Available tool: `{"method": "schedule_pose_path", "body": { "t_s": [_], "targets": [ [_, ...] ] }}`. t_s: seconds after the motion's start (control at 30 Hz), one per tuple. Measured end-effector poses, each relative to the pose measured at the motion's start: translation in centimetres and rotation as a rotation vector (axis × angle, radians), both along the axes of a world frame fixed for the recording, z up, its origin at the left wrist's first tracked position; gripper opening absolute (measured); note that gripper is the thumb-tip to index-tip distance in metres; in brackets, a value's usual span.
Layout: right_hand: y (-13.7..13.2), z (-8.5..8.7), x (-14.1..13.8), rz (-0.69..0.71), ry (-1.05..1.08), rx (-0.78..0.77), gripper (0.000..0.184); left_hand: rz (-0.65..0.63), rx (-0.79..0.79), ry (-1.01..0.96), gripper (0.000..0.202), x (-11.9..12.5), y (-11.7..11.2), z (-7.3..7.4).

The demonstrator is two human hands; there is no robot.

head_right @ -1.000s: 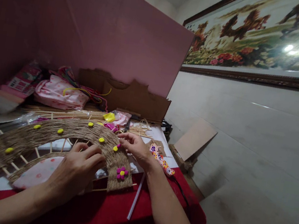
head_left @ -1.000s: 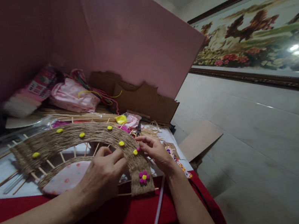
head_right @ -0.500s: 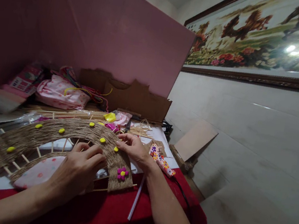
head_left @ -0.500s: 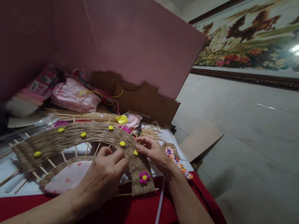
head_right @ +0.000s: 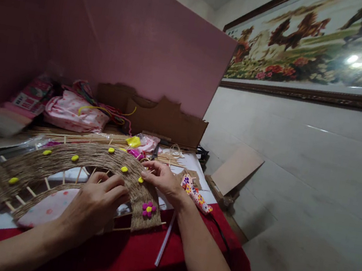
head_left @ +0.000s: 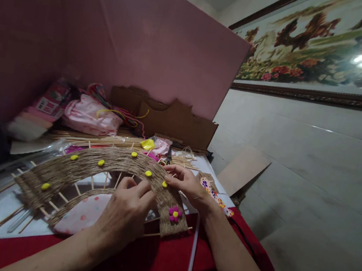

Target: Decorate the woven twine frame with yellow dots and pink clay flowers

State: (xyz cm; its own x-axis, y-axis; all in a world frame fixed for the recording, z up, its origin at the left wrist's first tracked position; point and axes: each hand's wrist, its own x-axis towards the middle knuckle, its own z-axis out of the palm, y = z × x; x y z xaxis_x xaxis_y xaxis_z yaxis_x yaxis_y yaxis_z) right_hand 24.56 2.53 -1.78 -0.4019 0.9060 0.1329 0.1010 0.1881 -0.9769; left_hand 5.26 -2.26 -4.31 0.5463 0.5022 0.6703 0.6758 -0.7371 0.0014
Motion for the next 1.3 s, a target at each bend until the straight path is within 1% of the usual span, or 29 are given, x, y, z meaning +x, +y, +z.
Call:
{"method": "schedule_pose_path", "body": {
  "t_s": [0.1,0.2,0.3,0.43,0.5,0.57,0.63,0.73,0.83,0.93,1.07,1.13,1.17,1.3],
  "targets": [
    [-0.1,0.1,0.0,-0.046,-0.007,0.014,0.043,0.0,0.012,-0.022,0.017,0.1,-0.1,0.2],
    [0.0,0.1,0.1,-0.136,-0.022,0.035,0.043,-0.001,0.061,-0.097,0.016,0.0,-0.1,0.7],
    [0.6,-0.3,0.1,-0.201,-0.017,0.061,0.043,-0.035,0.089,-0.181,0.013,-0.1,0.0,0.8],
    [1.5,-0.9,0.1,-0.278,-0.021,0.165,0.046,-0.15,0.025,-0.376,0.012,-0.2,0.3,0.4],
    [1.6,-1.0,0.1,-0.29,-0.016,0.187,0.048,-0.177,-0.031,-0.463,0.012,-0.2,0.4,0.4],
    [1.5,-0.9,0.2,-0.266,0.014,0.147,0.05,-0.15,-0.089,-0.527,0.009,-0.2,0.4,0.5],
    [1.4,-0.8,0.2,-0.231,0.052,0.073,0.055,-0.115,-0.148,-0.552,0.005,-0.3,0.5,0.8],
    [1.4,-0.8,0.2,-0.202,0.078,-0.028,0.062,-0.105,-0.203,-0.542,0.011,-0.5,0.9,1.2],
    [1.3,-0.9,0.1,-0.187,0.087,-0.069,0.063,-0.135,-0.241,-0.605,0.013,-0.6,1.5,1.8],
    [1.2,-0.8,-0.1,-0.173,0.094,-0.081,0.062,-0.138,-0.35,-0.665,0.012,-0.3,2.0,2.6],
    [1.0,-0.5,-0.3,-0.176,0.107,-0.083,0.063,-0.096,-0.488,-0.606,0.01,0.3,2.8,3.8],
    [1.0,-0.4,-0.4,-0.177,0.108,-0.075,0.062,-0.07,-0.506,-0.52,0.012,0.5,3.5,4.3],
    [1.0,-0.4,-0.4,-0.178,0.111,-0.069,0.062,-0.063,-0.487,-0.463,0.013,0.6,3.9,4.5],
    [1.0,-0.5,-0.4,-0.167,0.129,-0.056,0.063,-0.071,-0.305,-0.316,0.009,1.1,5.2,5.0]
  ]
}}
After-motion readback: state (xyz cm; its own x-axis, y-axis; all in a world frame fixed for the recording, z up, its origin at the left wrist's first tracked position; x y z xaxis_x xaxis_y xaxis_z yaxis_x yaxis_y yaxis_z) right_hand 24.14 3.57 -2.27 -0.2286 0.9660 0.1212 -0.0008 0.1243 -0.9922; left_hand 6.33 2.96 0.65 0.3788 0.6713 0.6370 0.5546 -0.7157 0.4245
